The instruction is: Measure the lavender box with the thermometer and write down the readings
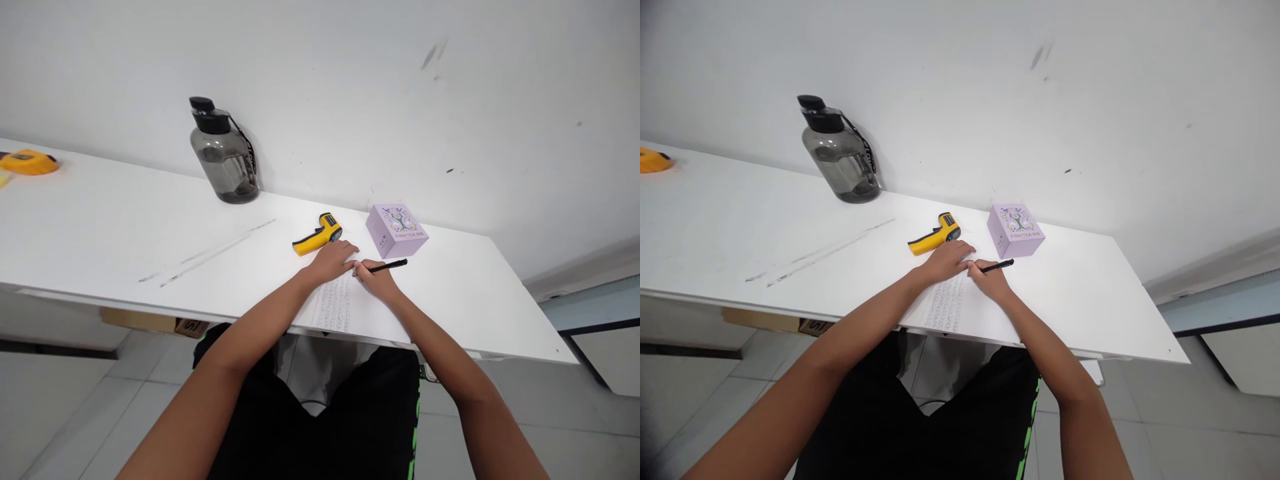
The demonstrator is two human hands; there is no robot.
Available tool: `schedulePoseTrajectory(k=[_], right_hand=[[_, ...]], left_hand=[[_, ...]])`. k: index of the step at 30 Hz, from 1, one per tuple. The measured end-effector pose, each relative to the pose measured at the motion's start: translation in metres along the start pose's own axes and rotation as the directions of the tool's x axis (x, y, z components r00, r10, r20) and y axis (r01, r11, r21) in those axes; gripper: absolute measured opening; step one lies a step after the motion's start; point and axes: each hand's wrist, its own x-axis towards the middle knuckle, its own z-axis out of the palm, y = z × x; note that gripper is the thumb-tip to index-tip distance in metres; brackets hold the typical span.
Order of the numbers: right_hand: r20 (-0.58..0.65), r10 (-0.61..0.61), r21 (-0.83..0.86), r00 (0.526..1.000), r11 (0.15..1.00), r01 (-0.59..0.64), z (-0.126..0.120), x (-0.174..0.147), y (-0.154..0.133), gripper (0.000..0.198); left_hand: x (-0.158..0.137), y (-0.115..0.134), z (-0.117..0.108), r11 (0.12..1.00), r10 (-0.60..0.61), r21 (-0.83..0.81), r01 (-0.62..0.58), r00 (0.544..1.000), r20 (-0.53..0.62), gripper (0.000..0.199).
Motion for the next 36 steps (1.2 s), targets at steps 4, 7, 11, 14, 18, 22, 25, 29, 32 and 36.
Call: schedulePoseTrajectory(k=[4, 7, 11, 14, 18, 22, 25, 29, 32, 36], right_hand=[[0.014, 0.007, 0.012, 1.000, 1.000, -0.007, 0.000, 0.000, -0.001, 0.036], [-0.020, 0.013, 0.016, 1.000, 1.000, -0.013, -0.001, -0.001, -0.003, 0.035], [-0.037, 0.009, 0.005, 0.999, 1.000, -0.009, -0.001, -0.001, -0.005, 0.034], [-0.050, -0.007, -0.012, 0.999, 1.000, 0.007, -0.001, -0.001, -0.005, 0.033], [-0.060, -0.009, -0.021, 0.998, 1.000, 0.007, -0.001, 0.000, -0.004, 0.033], [-0.022, -0.016, -0.019, 1.000, 1.000, 0.016, -0.002, -0.001, -0.004, 0.034], [-0.008, -0.024, -0.023, 1.000, 0.999, 0.024, -0.002, -0.002, -0.004, 0.036], [-0.035, -0.030, -0.014, 0.999, 0.999, 0.030, -0.002, -0.001, -0.004, 0.036], [-0.027, -0.027, -0.010, 0.999, 1.000, 0.027, -0.002, -0.002, -0.004, 0.036], [-0.052, -0.029, -0.010, 0.998, 1.000, 0.028, -0.004, -0.003, -0.005, 0.039]], left_hand=[[0.000, 0.000, -0.001, 1.000, -0.002, -0.004, 0.002, 1.000, 0.011, 0.032], [0.000, 0.000, -0.002, 1.000, -0.006, -0.016, 0.006, 1.000, 0.012, 0.032], [0.000, -0.001, -0.002, 0.999, -0.013, -0.029, 0.013, 1.000, 0.017, 0.032], [0.000, -0.002, -0.001, 0.999, -0.011, -0.040, 0.012, 1.000, 0.014, 0.033], [0.000, -0.003, -0.002, 0.999, -0.005, -0.051, 0.006, 1.000, 0.014, 0.033], [-0.001, -0.002, -0.002, 0.999, 0.004, -0.050, -0.004, 1.000, 0.009, 0.033], [-0.001, -0.001, -0.003, 0.998, -0.001, -0.056, 0.001, 1.000, 0.003, 0.032], [-0.001, 0.003, -0.006, 0.993, -0.067, -0.100, 0.063, 0.997, -0.032, 0.037], [-0.001, 0.006, -0.009, 0.991, -0.080, -0.113, 0.071, 0.993, -0.084, 0.035], [-0.002, 0.009, -0.014, 0.997, -0.023, -0.078, 0.013, 0.991, -0.130, 0.031]])
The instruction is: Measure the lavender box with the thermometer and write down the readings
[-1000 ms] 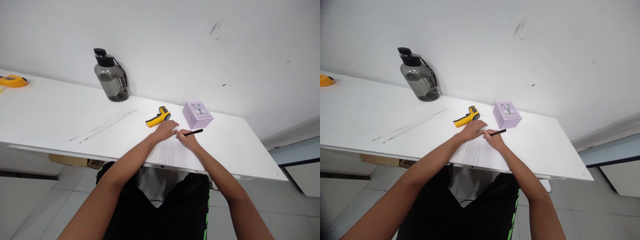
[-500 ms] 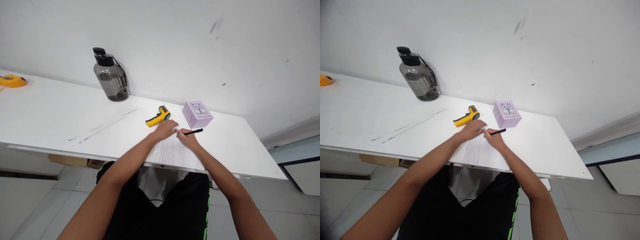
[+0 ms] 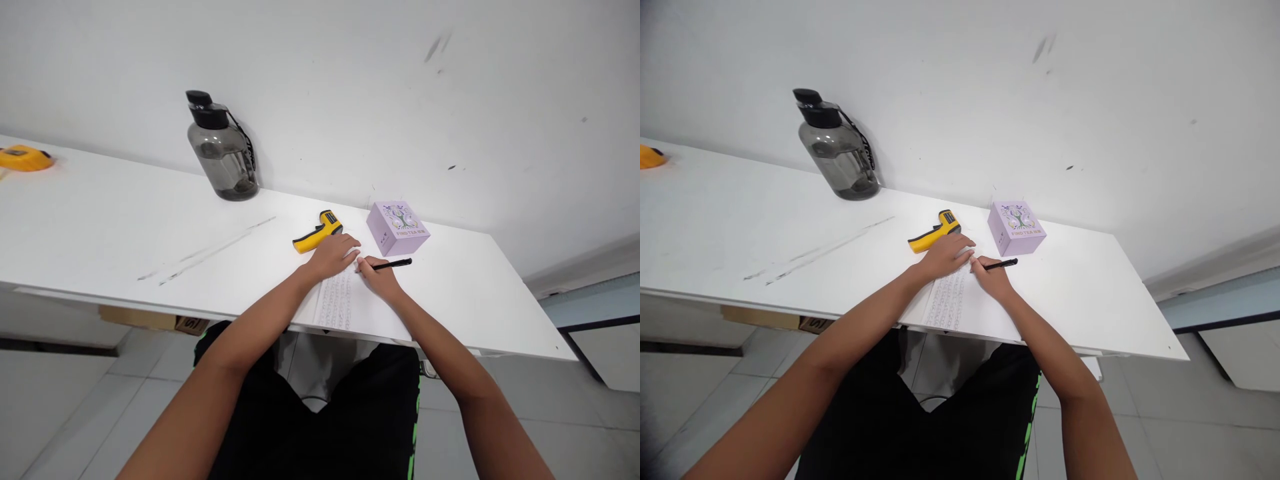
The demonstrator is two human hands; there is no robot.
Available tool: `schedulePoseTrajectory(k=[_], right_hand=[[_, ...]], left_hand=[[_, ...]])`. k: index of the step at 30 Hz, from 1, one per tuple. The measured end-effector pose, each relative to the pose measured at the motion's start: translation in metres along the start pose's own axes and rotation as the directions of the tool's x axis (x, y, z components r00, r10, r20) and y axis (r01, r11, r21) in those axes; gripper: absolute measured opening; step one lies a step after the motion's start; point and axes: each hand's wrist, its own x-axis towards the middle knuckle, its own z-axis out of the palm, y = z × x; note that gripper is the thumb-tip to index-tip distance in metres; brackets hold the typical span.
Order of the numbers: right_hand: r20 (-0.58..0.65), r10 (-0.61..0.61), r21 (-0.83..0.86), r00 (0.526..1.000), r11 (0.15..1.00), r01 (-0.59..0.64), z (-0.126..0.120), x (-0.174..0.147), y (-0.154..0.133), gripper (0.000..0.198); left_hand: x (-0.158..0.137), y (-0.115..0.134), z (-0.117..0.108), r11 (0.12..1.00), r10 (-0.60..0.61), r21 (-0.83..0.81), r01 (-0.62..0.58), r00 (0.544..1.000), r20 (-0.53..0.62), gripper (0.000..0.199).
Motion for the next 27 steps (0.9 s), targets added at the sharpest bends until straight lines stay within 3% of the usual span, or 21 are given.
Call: schedulePoseTrajectory(k=[3, 12, 17, 24, 27], right_hand=[[-0.023, 0.005, -0.003, 1.000, 1.000, -0.005, -0.001, -0.001, -0.001, 0.040], [-0.009, 0.015, -0.023, 1.000, 1.000, -0.015, 0.002, -0.001, -0.001, 0.042], [-0.013, -0.016, -0.038, 1.000, 0.999, 0.016, 0.002, -0.001, 0.000, 0.041], [-0.004, -0.004, -0.031, 1.000, 1.000, 0.004, 0.003, -0.001, 0.003, 0.039], [-0.023, 0.005, -0.038, 1.000, 0.999, -0.006, 0.003, -0.001, 0.002, 0.039]], left_hand=[[0.000, -0.002, -0.003, 0.999, 0.014, 0.052, -0.012, 0.998, -0.053, 0.031], [0.001, -0.012, -0.005, 0.975, -0.164, 0.109, 0.195, 0.955, -0.247, 0.025], [0.002, -0.010, -0.007, 0.974, -0.181, 0.085, 0.210, 0.946, -0.267, 0.024], [0.002, -0.018, 0.000, 0.922, -0.304, 0.159, 0.353, 0.914, -0.267, 0.030], [0.001, -0.018, 0.000, 0.918, -0.306, 0.167, 0.360, 0.911, -0.277, 0.031]])
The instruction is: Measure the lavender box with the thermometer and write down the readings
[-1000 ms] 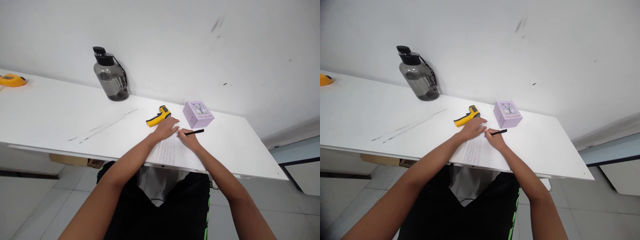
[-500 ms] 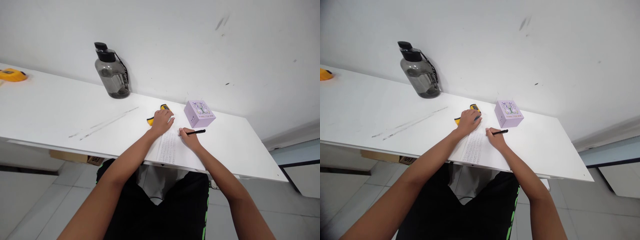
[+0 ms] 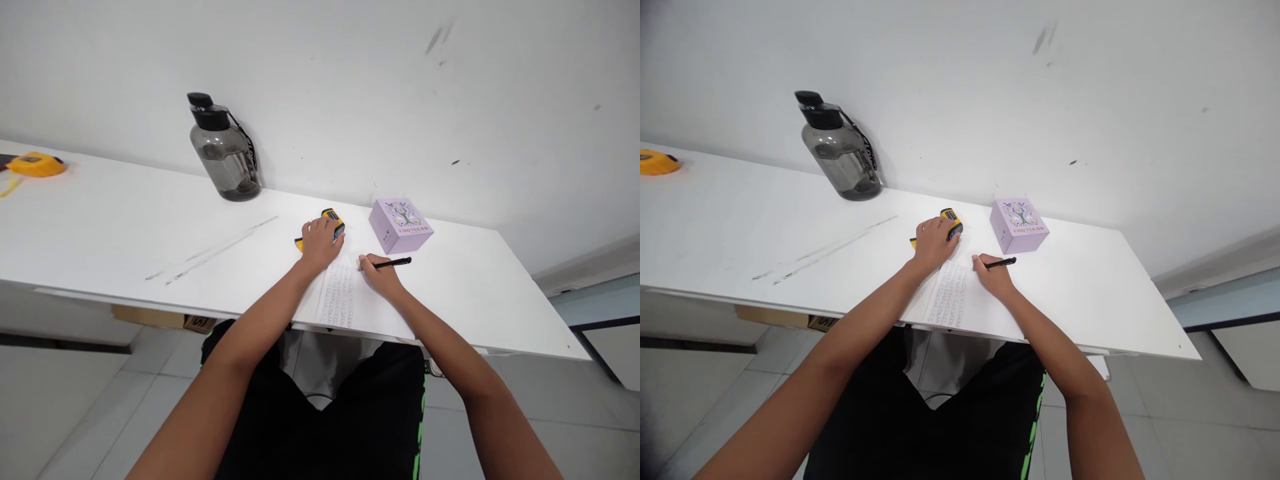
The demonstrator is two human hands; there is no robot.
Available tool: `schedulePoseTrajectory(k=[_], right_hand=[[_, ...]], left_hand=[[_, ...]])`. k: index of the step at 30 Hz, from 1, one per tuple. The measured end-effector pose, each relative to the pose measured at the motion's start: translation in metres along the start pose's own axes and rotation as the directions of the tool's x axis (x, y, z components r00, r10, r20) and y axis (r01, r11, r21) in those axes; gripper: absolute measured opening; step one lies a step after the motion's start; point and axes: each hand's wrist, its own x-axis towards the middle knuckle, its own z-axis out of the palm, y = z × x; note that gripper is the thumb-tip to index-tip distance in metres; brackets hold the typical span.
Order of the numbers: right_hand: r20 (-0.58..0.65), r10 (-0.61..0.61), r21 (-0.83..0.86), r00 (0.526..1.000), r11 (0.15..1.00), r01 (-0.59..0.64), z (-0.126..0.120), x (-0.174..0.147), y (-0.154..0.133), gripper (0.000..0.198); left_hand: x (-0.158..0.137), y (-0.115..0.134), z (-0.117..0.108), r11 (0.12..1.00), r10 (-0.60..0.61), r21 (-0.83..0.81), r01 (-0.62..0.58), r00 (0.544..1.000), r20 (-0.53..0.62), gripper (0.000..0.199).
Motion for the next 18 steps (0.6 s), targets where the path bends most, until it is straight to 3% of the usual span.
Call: schedulePoseTrajectory(k=[5, 12, 18], right_hand=[[-0.026, 0.000, -0.015, 1.000, 1.000, 0.000, -0.0013, -0.0014, -0.0047, 0.040], [-0.016, 0.008, -0.013, 1.000, 1.000, -0.009, -0.0010, 0.0000, -0.0040, 0.038], [0.012, 0.009, 0.029, 1.000, 1.000, -0.010, -0.0004, 0.0005, -0.0026, 0.036]], left_hand=[[0.0021, -0.0015, -0.0034, 0.999, -0.050, 0.009, 0.051, 0.998, -0.030, 0.032], [0.0079, -0.0049, -0.0066, 0.991, -0.118, -0.068, 0.118, 0.993, 0.009, 0.040], [0.0073, -0.0018, -0.0104, 0.990, -0.138, -0.028, 0.139, 0.989, 0.050, 0.045]])
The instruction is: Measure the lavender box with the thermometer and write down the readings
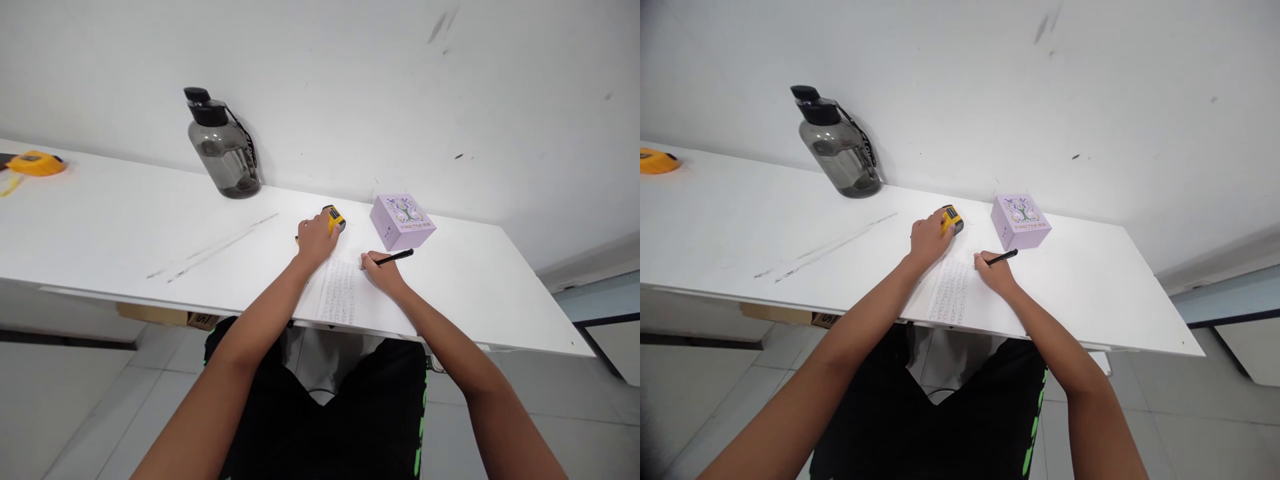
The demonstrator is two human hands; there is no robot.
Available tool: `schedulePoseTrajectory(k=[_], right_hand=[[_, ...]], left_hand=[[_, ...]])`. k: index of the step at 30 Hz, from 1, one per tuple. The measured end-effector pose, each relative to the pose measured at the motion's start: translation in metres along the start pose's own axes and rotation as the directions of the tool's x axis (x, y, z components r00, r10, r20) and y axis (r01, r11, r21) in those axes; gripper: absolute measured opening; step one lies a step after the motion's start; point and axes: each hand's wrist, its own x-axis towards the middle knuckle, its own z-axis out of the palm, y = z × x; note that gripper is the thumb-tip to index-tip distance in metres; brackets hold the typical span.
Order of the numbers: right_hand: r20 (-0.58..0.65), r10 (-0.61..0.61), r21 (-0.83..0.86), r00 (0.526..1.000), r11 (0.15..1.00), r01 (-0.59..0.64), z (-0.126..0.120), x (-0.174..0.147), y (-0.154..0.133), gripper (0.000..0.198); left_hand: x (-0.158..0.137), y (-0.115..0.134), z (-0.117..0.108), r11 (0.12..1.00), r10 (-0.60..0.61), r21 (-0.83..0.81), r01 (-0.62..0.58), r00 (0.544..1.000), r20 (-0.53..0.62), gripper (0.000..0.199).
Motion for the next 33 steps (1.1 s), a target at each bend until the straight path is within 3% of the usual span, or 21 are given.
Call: schedulePoseTrajectory(k=[6, 14, 21, 27, 33], right_hand=[[-0.025, -0.017, -0.025, 1.000, 1.000, 0.017, -0.001, -0.004, -0.002, 0.042], [-0.059, -0.146, -0.117, 0.987, 0.983, 0.139, -0.007, -0.002, 0.006, 0.046], [-0.033, -0.356, -0.295, 0.934, 0.896, 0.331, -0.008, 0.003, 0.017, 0.027], [0.077, -0.323, -0.417, 0.943, 0.849, 0.325, -0.006, 0.005, 0.026, 0.034], [0.088, -0.231, -0.498, 0.969, 0.832, 0.244, -0.009, 0.006, 0.023, 0.047]], left_hand=[[0.000, -0.003, 0.001, 1.000, 0.004, -0.012, -0.004, 1.000, -0.018, 0.045], [0.000, -0.002, -0.001, 1.000, -0.009, -0.001, 0.009, 1.000, -0.007, 0.043], [-0.001, 0.000, -0.003, 0.999, -0.030, 0.014, 0.029, 0.999, 0.025, 0.047], [-0.002, 0.001, -0.004, 0.999, -0.039, 0.030, 0.038, 0.999, 0.038, 0.047], [-0.003, -0.002, -0.006, 0.985, -0.095, 0.146, 0.089, 0.995, 0.031, 0.052]])
